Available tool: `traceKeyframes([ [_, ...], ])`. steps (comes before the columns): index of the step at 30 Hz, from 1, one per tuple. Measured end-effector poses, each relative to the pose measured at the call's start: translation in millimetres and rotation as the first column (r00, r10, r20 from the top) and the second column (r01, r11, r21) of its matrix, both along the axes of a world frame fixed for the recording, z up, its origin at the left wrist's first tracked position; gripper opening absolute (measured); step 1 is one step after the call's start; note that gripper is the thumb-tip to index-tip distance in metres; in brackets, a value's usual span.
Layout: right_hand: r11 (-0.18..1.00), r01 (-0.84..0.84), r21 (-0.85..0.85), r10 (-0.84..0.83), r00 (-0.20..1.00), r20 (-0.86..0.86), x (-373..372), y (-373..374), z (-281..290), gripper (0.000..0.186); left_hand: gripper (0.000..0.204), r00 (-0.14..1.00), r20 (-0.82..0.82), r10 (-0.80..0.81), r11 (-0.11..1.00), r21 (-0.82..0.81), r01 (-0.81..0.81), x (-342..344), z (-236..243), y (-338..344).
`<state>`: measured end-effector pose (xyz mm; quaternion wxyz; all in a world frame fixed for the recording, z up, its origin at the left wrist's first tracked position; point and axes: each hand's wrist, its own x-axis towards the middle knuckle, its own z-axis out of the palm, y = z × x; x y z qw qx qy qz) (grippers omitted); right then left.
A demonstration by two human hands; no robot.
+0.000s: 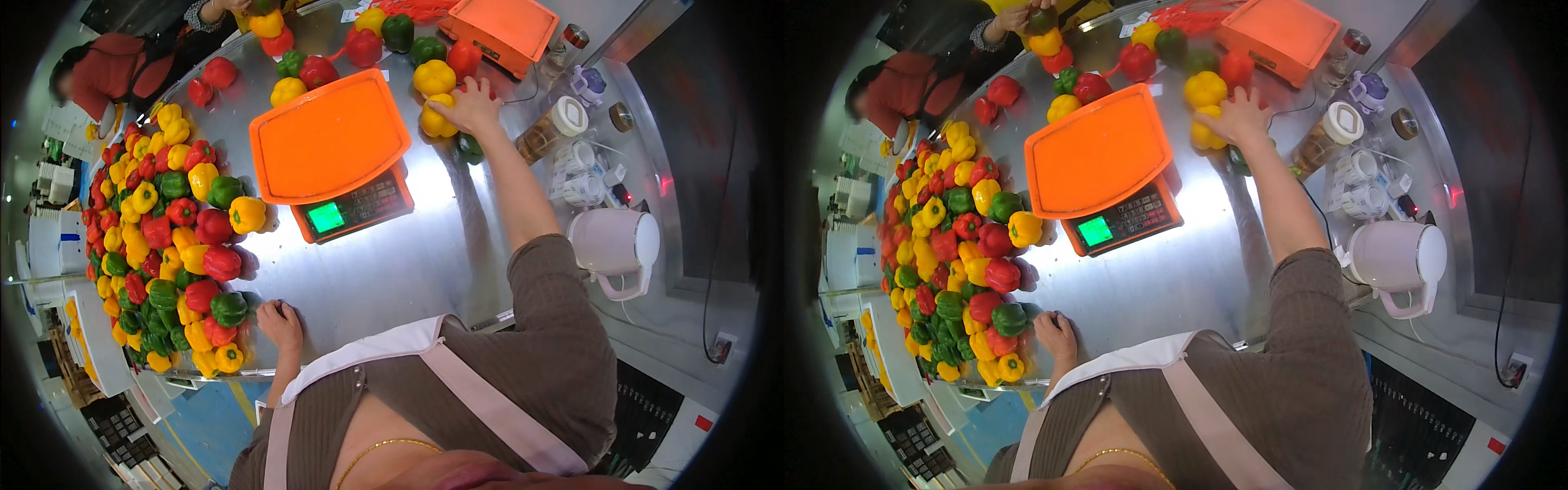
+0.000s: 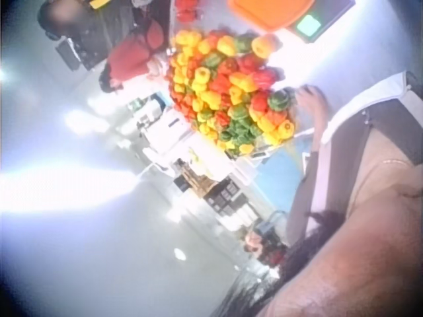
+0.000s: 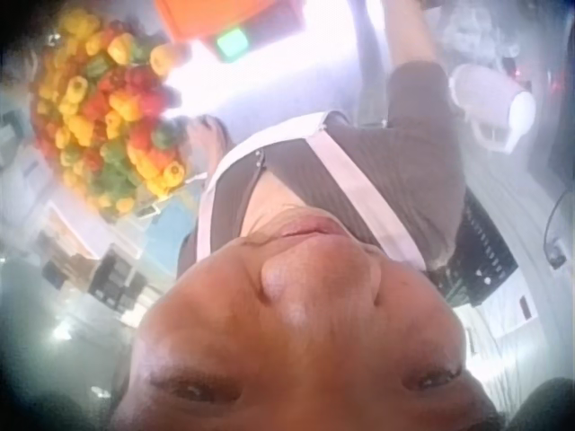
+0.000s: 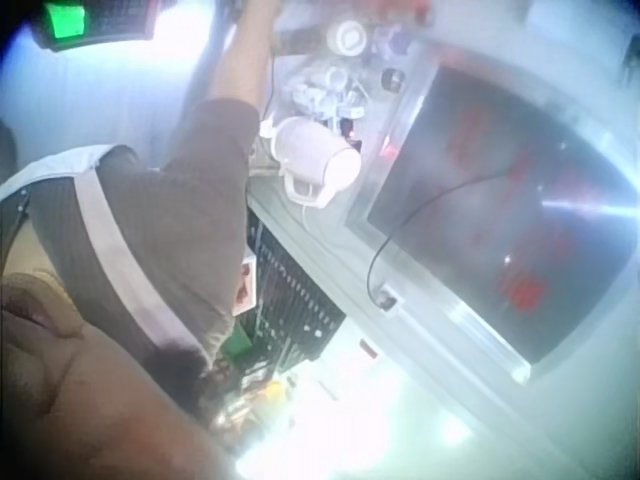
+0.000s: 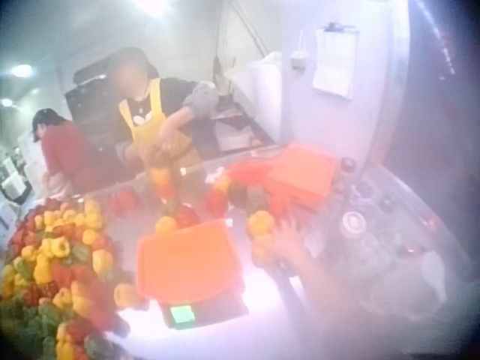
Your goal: The person picks red, yellow, and green bell peppers from a large pile on a metal table and places them into an orange plastic tray on a digital scale. The person repeatedly fills the tray, weighs the peppers, and then removes them to continue the process.
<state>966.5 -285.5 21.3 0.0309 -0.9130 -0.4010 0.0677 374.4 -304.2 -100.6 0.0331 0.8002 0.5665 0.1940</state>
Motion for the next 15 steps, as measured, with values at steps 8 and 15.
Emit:
traceKeyframes([
  [8,0.995,-0.096,-0.038,0.097,0.995,0.024,-11,-22,1,0.074,0.017,0.999,0.006,0.042,0.999,-0.004,-0.042,7,2,-1],
  [15,0.985,-0.173,0.014,0.171,0.979,0.112,-15,-43,-24,0.076,0.016,0.999,0.0,0.048,0.997,-0.052,-0.048,1,0,-1],
])
